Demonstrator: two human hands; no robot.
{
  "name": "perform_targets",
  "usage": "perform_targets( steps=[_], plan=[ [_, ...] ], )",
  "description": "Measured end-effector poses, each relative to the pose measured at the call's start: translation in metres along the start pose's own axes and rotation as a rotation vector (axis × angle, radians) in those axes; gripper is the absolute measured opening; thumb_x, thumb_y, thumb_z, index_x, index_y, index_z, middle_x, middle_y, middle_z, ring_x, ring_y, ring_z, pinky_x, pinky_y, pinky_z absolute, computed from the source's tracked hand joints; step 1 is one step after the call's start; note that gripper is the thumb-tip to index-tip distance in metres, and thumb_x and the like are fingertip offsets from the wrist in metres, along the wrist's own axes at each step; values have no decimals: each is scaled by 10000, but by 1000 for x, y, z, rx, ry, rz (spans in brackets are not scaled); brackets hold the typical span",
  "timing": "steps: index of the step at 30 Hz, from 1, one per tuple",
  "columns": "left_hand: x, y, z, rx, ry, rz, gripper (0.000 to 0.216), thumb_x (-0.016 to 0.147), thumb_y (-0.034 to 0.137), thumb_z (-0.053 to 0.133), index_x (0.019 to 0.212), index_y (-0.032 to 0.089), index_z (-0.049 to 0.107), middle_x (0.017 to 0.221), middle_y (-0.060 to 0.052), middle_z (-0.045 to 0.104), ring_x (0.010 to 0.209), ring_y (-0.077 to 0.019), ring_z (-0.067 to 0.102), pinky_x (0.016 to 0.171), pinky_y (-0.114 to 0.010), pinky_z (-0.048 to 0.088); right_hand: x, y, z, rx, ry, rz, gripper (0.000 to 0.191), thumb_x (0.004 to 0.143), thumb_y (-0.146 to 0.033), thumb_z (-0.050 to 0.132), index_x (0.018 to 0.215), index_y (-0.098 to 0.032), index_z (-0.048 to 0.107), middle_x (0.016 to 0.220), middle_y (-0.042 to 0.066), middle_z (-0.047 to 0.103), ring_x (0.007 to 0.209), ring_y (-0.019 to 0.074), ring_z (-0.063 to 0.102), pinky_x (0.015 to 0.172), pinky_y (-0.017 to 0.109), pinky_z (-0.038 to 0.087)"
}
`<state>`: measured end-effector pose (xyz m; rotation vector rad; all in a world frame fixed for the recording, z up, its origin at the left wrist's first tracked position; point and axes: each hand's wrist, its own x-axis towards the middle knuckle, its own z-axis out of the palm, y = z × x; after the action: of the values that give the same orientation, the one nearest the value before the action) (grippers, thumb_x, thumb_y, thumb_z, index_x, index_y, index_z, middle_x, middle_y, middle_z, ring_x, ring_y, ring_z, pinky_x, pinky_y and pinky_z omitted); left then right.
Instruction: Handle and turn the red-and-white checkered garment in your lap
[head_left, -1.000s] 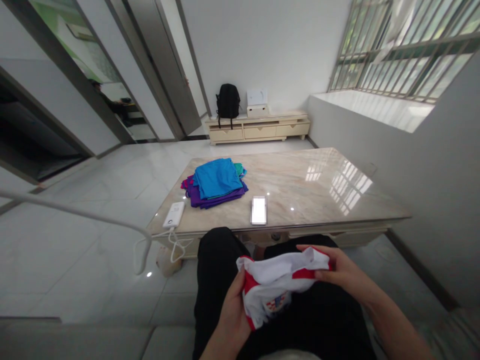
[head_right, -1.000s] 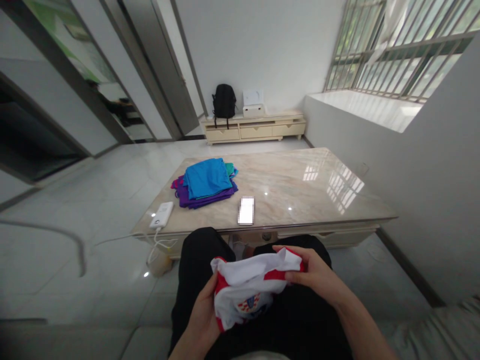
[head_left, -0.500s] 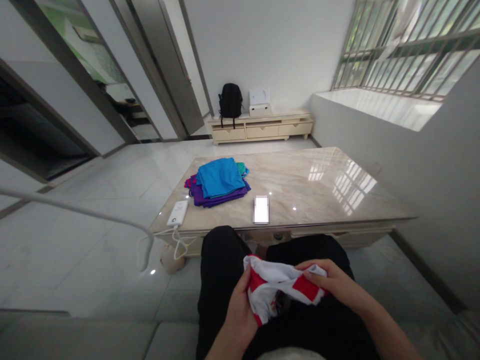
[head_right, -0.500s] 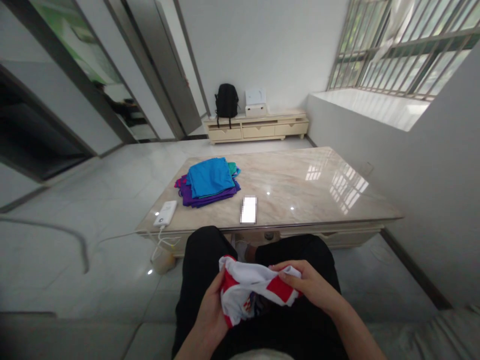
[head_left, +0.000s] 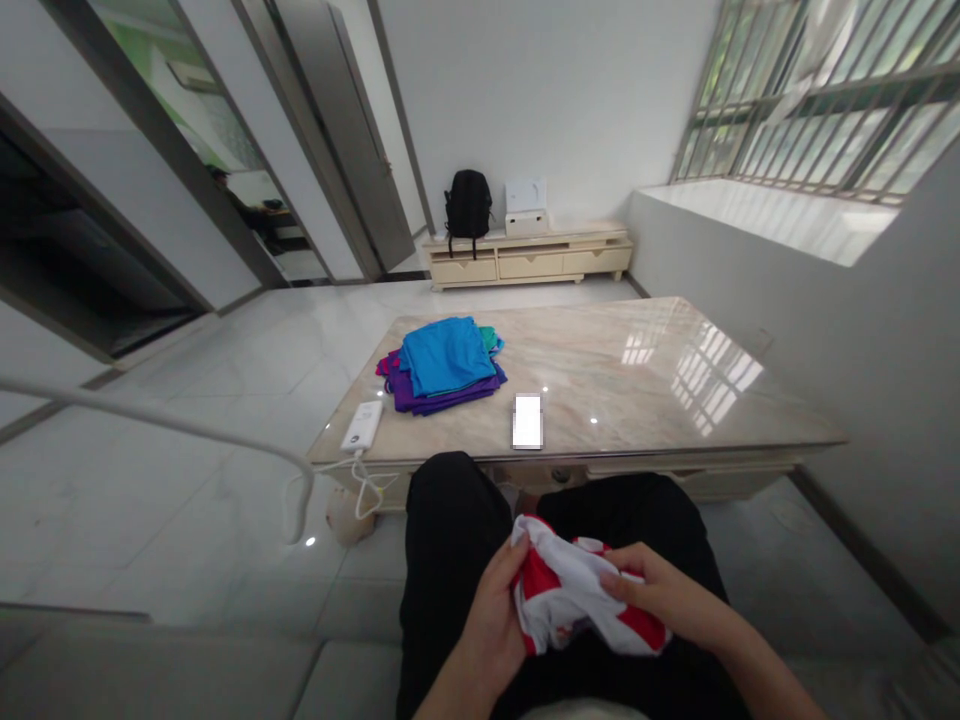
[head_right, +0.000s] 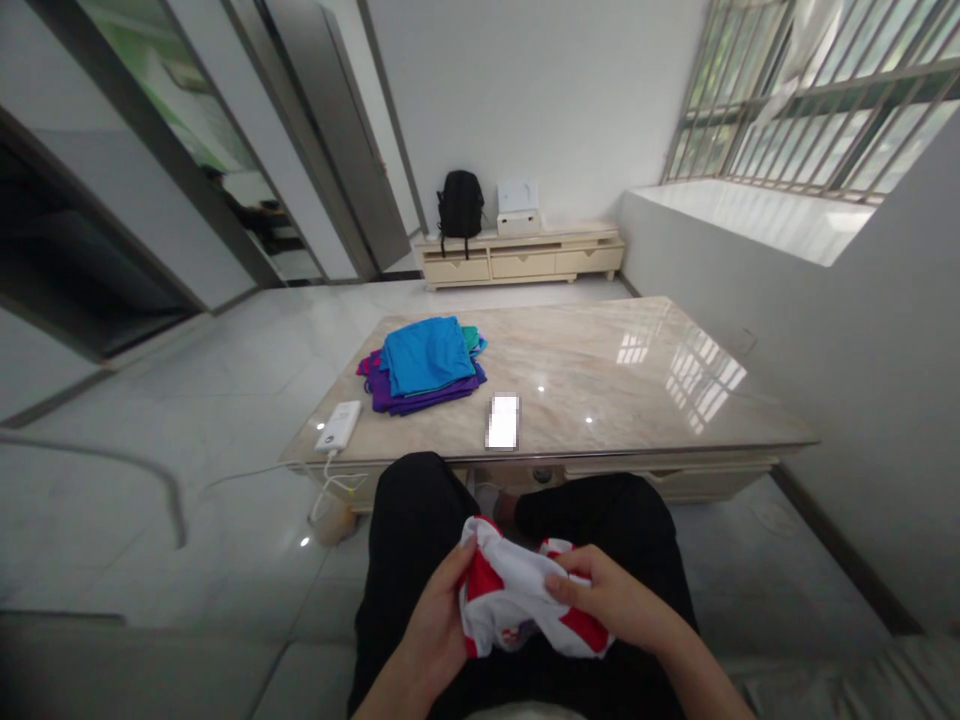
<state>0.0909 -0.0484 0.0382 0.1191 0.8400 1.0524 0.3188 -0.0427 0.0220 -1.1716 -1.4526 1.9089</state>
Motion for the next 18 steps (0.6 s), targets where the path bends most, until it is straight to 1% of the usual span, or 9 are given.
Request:
perform_targets(
  steps=[1, 3, 5, 7, 10, 12, 15, 17, 18],
  plan=[
    [1, 0, -1, 31, 0, 27, 337, 744, 370, 880, 931, 150, 705, 844, -73, 765, 783, -241, 740, 776, -327, 582, 1, 0, 1, 24, -16, -4, 531, 862, -609, 715, 1013, -103, 780, 821, 50, 698, 703, 137, 581, 641, 220, 469],
    [3, 1, -4, 126, -1, 93, 360, 718, 376, 893, 923, 154, 699, 819, -45, 738, 734, -193, 701, 720, -277, 554, 1, -4, 4, 78, -28, -30, 477, 840, -561, 761, 955, -99, 776, 829, 49, 688, 696, 124, 562, 631, 208, 448],
    [8, 6, -9, 284, -9, 192, 340, 732, 376, 871, 921, 154, 697, 801, -19, 707, 701, -155, 654, 668, -236, 513, 0, -11, 6, 127, -22, -50, 446, 811, -538, 796, 927, -109, 774, 865, 54, 694, 720, 130, 571, 646, 213, 455],
    [14, 12, -16, 479, 9, 309, 288, 772, 365, 820, 930, 158, 698, 815, -11, 696, 708, -144, 630, 652, -220, 484, -2, -18, 7, 161, -8, -54, 433, 794, -533, 812, 911, -118, 769, 838, 46, 694, 698, 123, 567, 631, 207, 447],
    [20, 24, -23, 743, 61, 477, 233, 823, 318, 729, 1004, 175, 696, 932, -39, 728, 822, -181, 659, 737, -251, 500, -2, -21, 8, 194, 18, -66, 417, 784, -520, 824, 855, -117, 744, 725, 21, 670, 614, 95, 536, 567, 182, 397],
    [19, 27, -24, 870, 59, 556, 251, 835, 288, 684, 1063, 184, 687, 1021, -61, 736, 916, -215, 676, 819, -289, 513, -1, -19, 7, 221, 46, -78, 408, 784, -509, 828, 832, -116, 729, 694, 14, 658, 594, 88, 531, 549, 176, 381],
    [14, 22, -20, 978, 33, 612, 293, 855, 281, 651, 1133, 191, 662, 1110, -80, 720, 1023, -239, 673, 924, -331, 505, 2, -12, 7, 259, 71, -80, 400, 806, -500, 813, 897, -118, 740, 748, 29, 678, 623, 98, 555, 570, 186, 400],
    [13, 14, -18, 1008, 16, 625, 322, 875, 312, 653, 1174, 195, 639, 1163, -86, 703, 1080, -244, 660, 973, -342, 489, 2, -12, 9, 265, 55, -97, 388, 826, -489, 798, 929, -118, 747, 786, 37, 675, 650, 104, 564, 587, 194, 407],
    [13, 10, -17, 1020, 5, 621, 322, 880, 331, 659, 1171, 196, 635, 1163, -85, 699, 1083, -242, 657, 972, -339, 488, 2, -14, 10, 256, 36, -118, 381, 836, -484, 789, 924, -115, 750, 793, 35, 659, 658, 104, 559, 586, 195, 400]
  ],
)
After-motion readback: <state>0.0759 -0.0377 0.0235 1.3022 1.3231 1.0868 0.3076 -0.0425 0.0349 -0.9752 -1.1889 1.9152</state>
